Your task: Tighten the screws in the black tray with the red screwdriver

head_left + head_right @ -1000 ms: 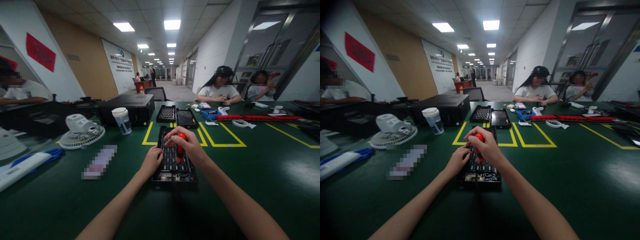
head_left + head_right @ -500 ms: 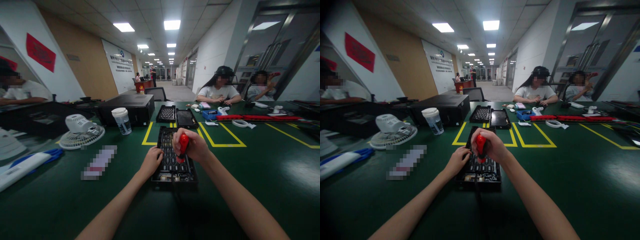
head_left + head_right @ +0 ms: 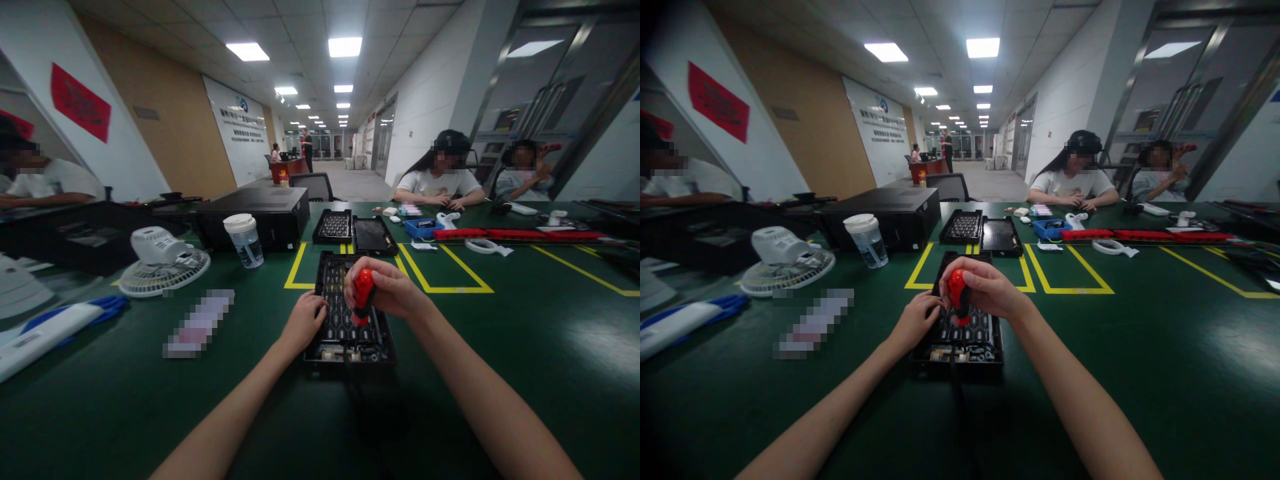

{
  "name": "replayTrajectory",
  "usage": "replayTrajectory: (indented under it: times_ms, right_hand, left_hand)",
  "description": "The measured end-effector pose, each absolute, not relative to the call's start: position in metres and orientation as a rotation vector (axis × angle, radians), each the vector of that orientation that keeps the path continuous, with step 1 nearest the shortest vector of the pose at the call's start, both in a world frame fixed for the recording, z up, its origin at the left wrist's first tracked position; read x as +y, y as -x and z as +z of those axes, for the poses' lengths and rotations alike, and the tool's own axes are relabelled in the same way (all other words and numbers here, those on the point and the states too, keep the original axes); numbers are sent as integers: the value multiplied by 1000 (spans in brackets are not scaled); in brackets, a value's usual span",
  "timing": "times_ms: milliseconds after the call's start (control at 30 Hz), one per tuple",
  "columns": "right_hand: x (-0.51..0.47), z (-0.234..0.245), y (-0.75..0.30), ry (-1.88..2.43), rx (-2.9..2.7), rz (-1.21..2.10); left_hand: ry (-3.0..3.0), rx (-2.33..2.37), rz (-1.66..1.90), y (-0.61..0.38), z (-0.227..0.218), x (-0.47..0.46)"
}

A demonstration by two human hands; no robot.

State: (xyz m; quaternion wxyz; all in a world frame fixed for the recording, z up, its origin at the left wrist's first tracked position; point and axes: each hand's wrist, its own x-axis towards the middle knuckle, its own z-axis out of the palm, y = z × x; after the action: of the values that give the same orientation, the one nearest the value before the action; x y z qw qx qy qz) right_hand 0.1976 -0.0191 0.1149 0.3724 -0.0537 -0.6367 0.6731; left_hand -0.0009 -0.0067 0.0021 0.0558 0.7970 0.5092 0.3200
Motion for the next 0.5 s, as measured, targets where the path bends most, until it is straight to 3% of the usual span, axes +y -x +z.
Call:
replayTrajectory:
  times_ms: [500]
  right_hand:
    - [-16,115,-207,64,-1728,1657]
  left_hand:
    - [-2434,1544,974,1,0,-6]
